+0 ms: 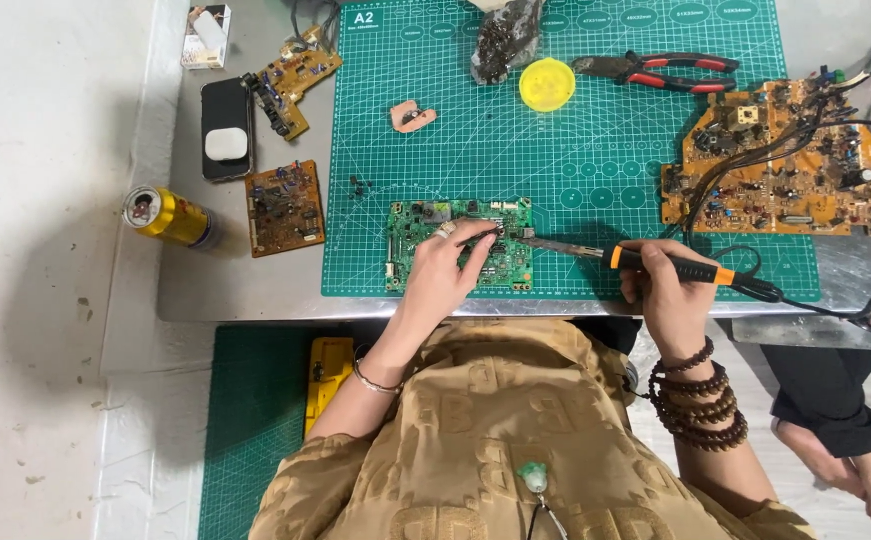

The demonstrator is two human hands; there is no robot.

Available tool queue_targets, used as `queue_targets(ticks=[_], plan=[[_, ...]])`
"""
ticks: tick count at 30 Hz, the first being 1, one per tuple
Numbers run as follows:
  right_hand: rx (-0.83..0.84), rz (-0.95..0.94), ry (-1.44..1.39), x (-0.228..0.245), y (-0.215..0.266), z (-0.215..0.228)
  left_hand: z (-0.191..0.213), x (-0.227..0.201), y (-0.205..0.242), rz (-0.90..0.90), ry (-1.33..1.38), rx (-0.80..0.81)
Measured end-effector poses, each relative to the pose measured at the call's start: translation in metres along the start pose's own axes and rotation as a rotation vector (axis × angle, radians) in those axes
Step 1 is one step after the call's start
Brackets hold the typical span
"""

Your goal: The person uses a soldering iron to work on a green circuit board placed on a cutting mat. They hold the board steady with their left hand while applying the soldering iron with their right hand to various components on the board.

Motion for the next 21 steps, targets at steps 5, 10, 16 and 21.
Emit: queue_targets(ticks=[5, 10, 16, 21], plan=[[-0.004, 0.005, 0.031, 0.005, 0.001, -0.003, -0.001, 0.005, 0.003, -0.003, -0.007, -0.004], [-0.022, 0.036, 0.041, 0.009, 0.001, -0.005, -0.003, 0.010, 0.005, -0.008, -0.016, -0.011], [-0.023, 0.051, 0.045, 0.009, 0.002, -0.005, -0.004, 0.010, 0.005, -0.014, -0.001, -0.010], [-0.023, 0.055, 0.059, 0.009, 0.002, -0.006, -0.003, 0.010, 0.004, -0.014, 0.000, -0.001]])
Point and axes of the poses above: each hand's wrist, its own y-axis away from the middle knuckle, its own z-axis out of the back of the hand, x = y × z, the point moved 3 cm from there along -y, towards the middle knuckle, and after that the axes turned 1 degree about x, right-handed, at the moved point
